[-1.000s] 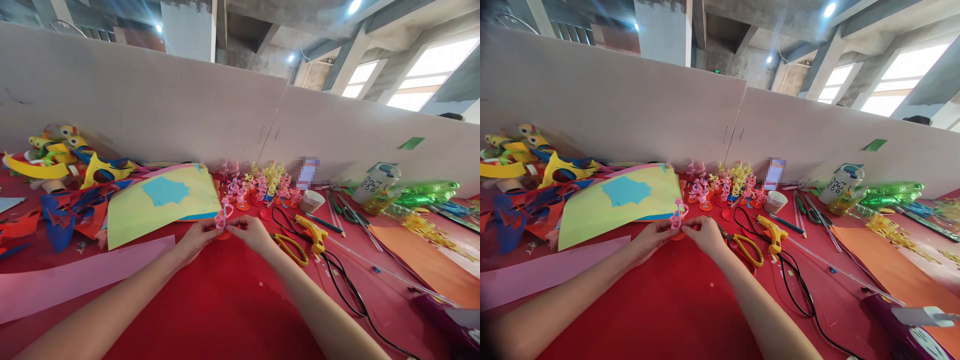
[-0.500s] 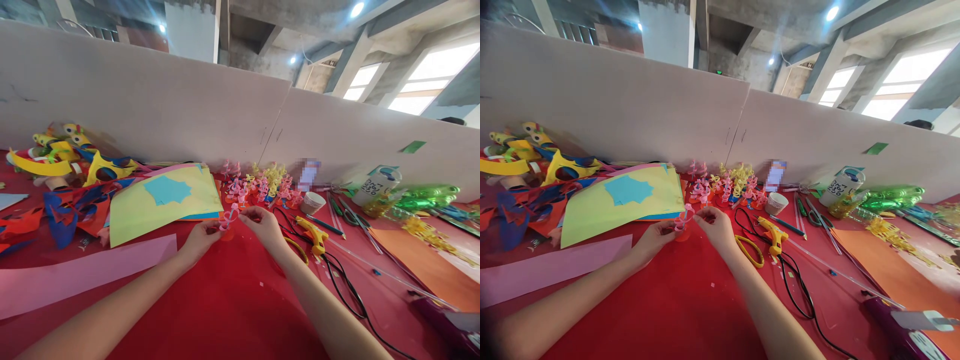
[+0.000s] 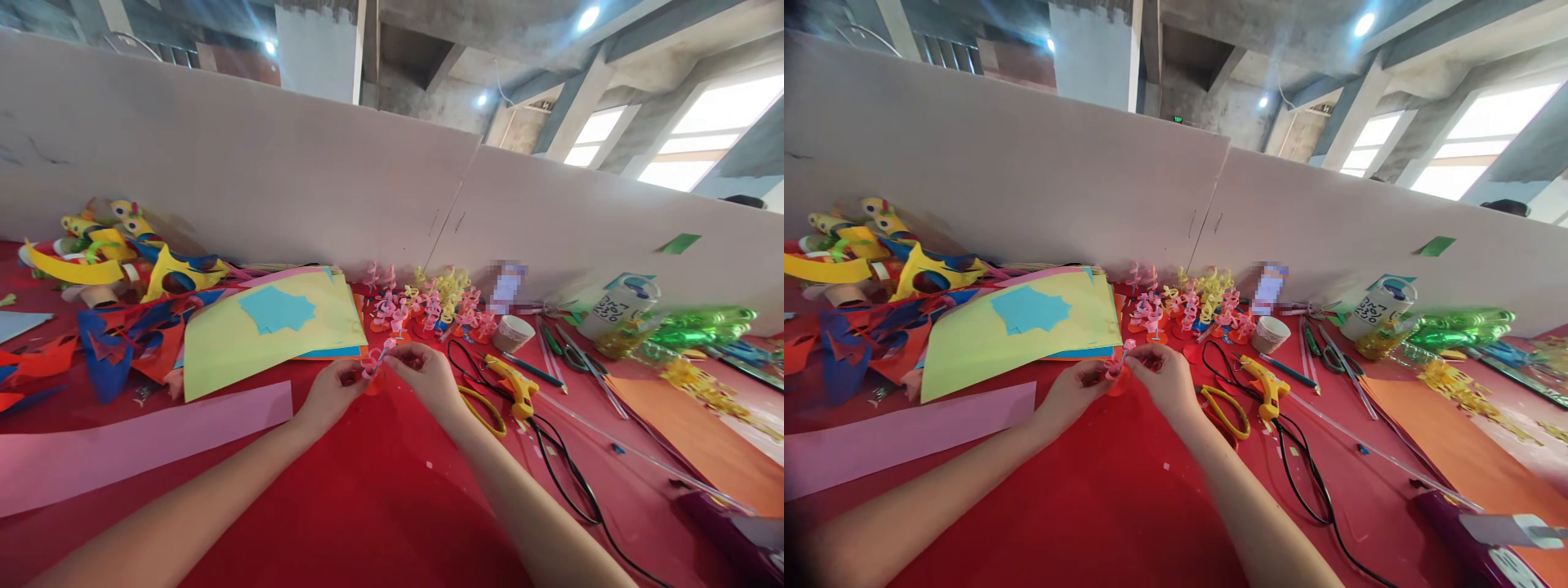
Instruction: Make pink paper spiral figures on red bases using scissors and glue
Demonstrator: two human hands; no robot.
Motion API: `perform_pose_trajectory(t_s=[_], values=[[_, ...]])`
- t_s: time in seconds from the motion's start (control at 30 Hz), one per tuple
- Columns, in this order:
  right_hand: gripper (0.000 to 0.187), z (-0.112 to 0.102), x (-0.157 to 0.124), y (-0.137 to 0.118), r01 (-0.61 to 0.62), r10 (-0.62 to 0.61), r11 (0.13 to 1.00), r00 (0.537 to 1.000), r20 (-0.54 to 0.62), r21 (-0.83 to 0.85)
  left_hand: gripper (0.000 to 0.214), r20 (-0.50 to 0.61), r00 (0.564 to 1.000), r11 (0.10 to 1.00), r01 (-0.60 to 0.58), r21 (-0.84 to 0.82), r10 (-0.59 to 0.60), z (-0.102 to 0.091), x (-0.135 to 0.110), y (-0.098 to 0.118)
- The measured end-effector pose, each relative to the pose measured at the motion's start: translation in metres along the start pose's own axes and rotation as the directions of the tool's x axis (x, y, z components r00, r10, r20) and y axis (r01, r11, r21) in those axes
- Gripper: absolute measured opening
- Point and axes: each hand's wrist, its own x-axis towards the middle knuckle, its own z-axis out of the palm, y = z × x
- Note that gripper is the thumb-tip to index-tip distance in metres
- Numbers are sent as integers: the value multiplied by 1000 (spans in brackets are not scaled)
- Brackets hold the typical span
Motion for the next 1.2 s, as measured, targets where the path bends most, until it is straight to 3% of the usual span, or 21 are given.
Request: perform_pose_trajectory(t_s=[0.2,0.33,0.5,0.67,0.9,1.2], values=[[18,-1,0,1,20,-20,1000,1000,-2,18,20,63,998,1000,16,-13,-15,-1,1,1],[17,-5,2,0,94,-97,993,994,-47,-65,25,158,987,997,48,-59,-38,0,-1,6],[17,-14,4,-4,202,-210,963,977,-25,-176,29,369,914,945,255,-206,-166,-1,-5,17],[16,-18,4,-7,220,-218,961,976,29,-169,21,463,857,854,404,-328,-227,-4,-5,23],[15,-18,6,-2,185,-182,967,983,30,-173,20,472,837,864,432,-258,-277,-6,-4,19],[16,-13,6,4,129,-135,972,991,-17,-198,21,433,860,913,372,-167,-271,-3,-6,21]])
